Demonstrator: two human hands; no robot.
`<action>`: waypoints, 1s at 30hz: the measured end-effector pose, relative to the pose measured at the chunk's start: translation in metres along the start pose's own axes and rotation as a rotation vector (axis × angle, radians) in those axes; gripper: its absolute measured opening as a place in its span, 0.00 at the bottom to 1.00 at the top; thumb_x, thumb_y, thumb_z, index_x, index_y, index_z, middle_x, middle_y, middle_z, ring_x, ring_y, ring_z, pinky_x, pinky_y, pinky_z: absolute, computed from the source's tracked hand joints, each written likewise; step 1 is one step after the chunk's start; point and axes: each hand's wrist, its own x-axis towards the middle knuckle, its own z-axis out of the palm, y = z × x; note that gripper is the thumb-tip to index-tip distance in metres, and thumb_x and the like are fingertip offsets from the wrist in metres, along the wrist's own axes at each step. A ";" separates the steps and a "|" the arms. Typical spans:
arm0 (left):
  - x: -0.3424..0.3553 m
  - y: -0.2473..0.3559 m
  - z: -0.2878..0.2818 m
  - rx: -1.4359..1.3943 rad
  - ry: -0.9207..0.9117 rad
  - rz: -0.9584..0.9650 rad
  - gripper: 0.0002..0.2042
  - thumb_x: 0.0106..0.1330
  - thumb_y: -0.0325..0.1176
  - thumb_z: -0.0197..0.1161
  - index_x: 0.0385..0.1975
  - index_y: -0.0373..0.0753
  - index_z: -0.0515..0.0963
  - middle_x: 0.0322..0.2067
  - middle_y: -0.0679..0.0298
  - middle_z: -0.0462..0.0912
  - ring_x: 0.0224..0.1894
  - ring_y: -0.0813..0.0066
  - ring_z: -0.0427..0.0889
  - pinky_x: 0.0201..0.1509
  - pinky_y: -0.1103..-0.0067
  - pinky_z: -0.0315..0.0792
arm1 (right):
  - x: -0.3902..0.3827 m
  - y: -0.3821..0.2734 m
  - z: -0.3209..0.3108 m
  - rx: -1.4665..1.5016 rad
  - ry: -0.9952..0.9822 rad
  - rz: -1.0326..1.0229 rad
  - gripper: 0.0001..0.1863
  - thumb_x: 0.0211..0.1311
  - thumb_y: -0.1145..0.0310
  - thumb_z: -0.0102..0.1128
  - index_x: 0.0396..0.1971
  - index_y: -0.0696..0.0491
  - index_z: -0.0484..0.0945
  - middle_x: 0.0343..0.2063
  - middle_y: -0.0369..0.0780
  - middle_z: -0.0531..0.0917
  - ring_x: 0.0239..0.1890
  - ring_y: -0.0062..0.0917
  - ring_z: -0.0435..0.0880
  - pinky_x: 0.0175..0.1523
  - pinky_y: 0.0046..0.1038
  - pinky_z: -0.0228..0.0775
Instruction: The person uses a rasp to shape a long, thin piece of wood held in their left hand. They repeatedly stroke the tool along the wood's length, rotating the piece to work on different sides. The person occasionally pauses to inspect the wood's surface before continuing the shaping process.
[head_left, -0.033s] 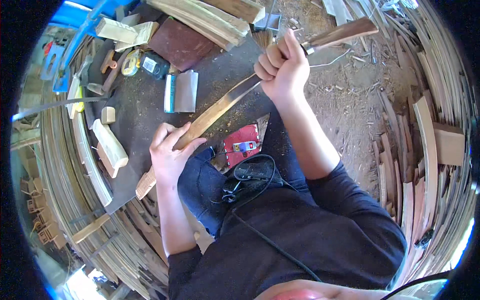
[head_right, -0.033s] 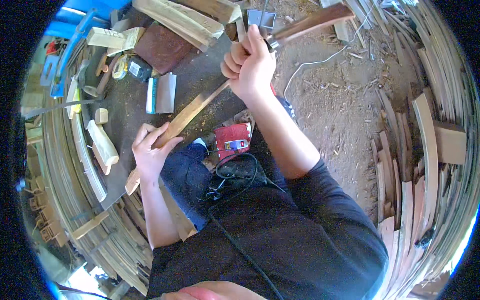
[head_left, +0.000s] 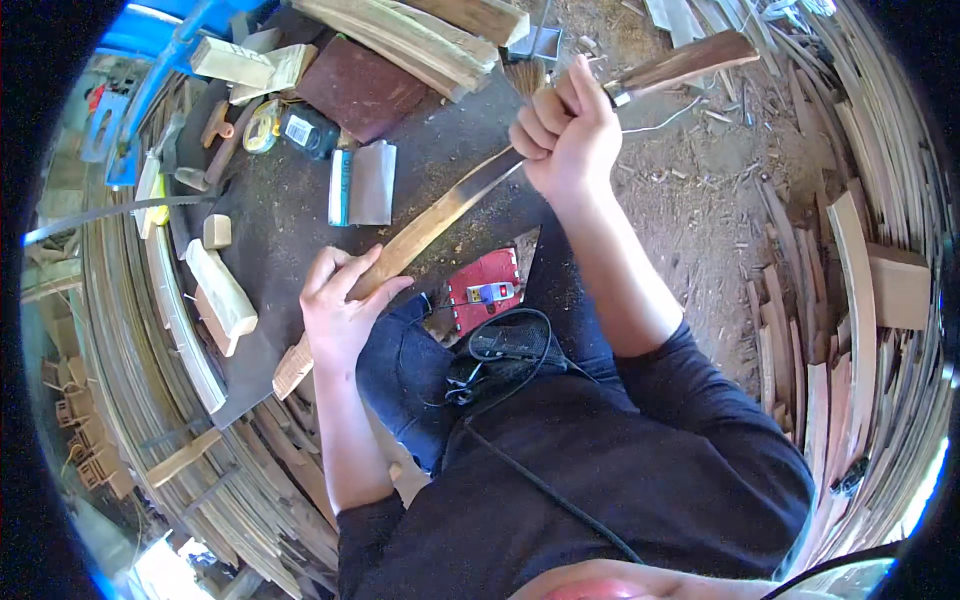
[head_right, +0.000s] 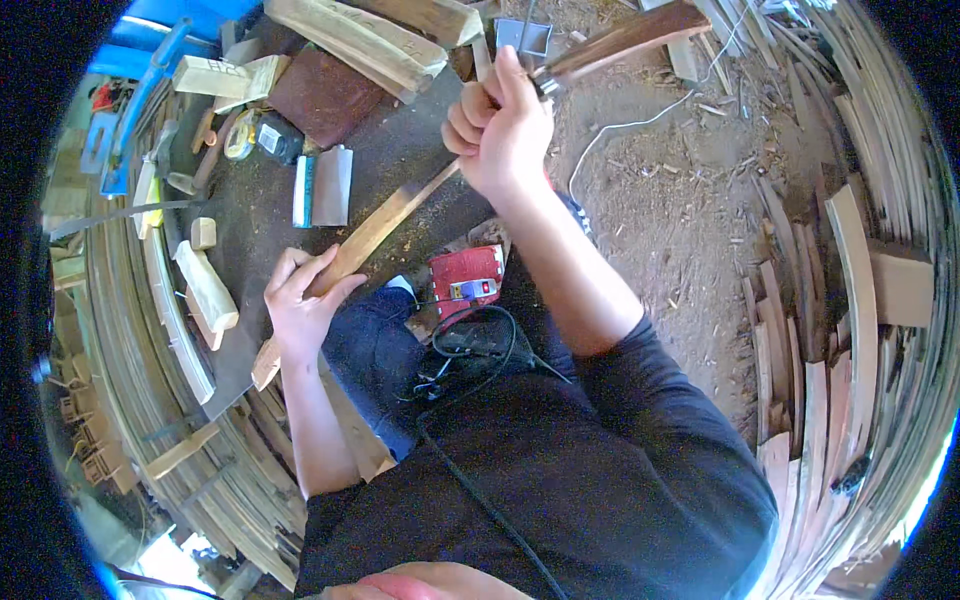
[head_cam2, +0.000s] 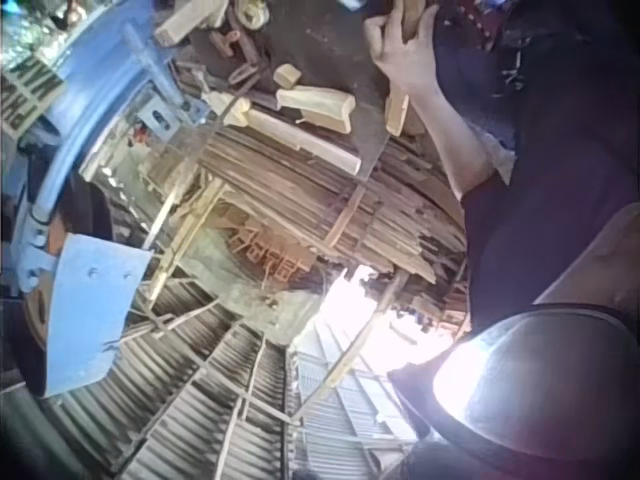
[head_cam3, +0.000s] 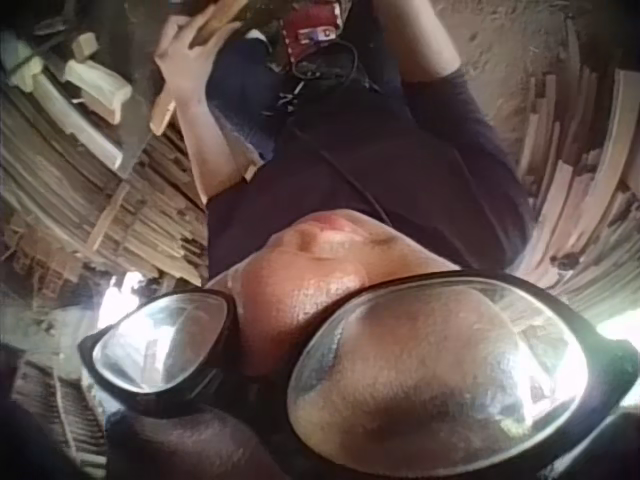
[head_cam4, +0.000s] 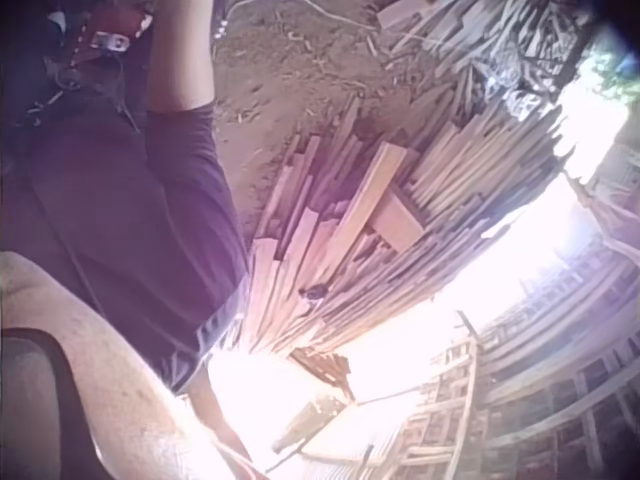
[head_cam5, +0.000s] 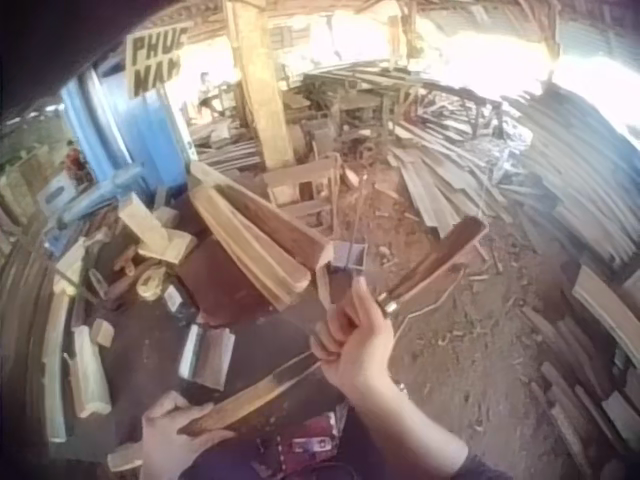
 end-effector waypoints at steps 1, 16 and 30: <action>-0.001 -0.001 0.000 0.008 0.002 0.008 0.22 0.38 0.37 0.80 0.37 0.39 0.84 0.25 0.65 0.72 0.27 0.72 0.75 0.32 0.76 0.73 | 0.003 -0.004 -0.003 -0.035 -0.025 -0.010 0.28 0.68 0.47 0.47 0.12 0.45 0.53 0.08 0.29 0.52 0.10 0.19 0.47 0.17 0.26 0.37; 0.000 -0.003 0.000 0.027 0.014 0.052 0.22 0.37 0.35 0.80 0.37 0.39 0.85 0.25 0.65 0.73 0.27 0.72 0.74 0.31 0.76 0.73 | 0.012 -0.017 -0.005 -0.148 0.095 -0.099 0.29 0.70 0.48 0.45 0.11 0.43 0.51 0.07 0.28 0.50 0.09 0.18 0.46 0.16 0.26 0.36; -0.005 -0.007 0.001 0.007 0.021 0.026 0.22 0.38 0.40 0.80 0.36 0.40 0.85 0.25 0.65 0.73 0.27 0.71 0.76 0.31 0.75 0.74 | 0.005 0.004 -0.005 -0.091 0.034 -0.023 0.27 0.69 0.48 0.46 0.13 0.44 0.54 0.08 0.28 0.49 0.10 0.17 0.47 0.18 0.26 0.39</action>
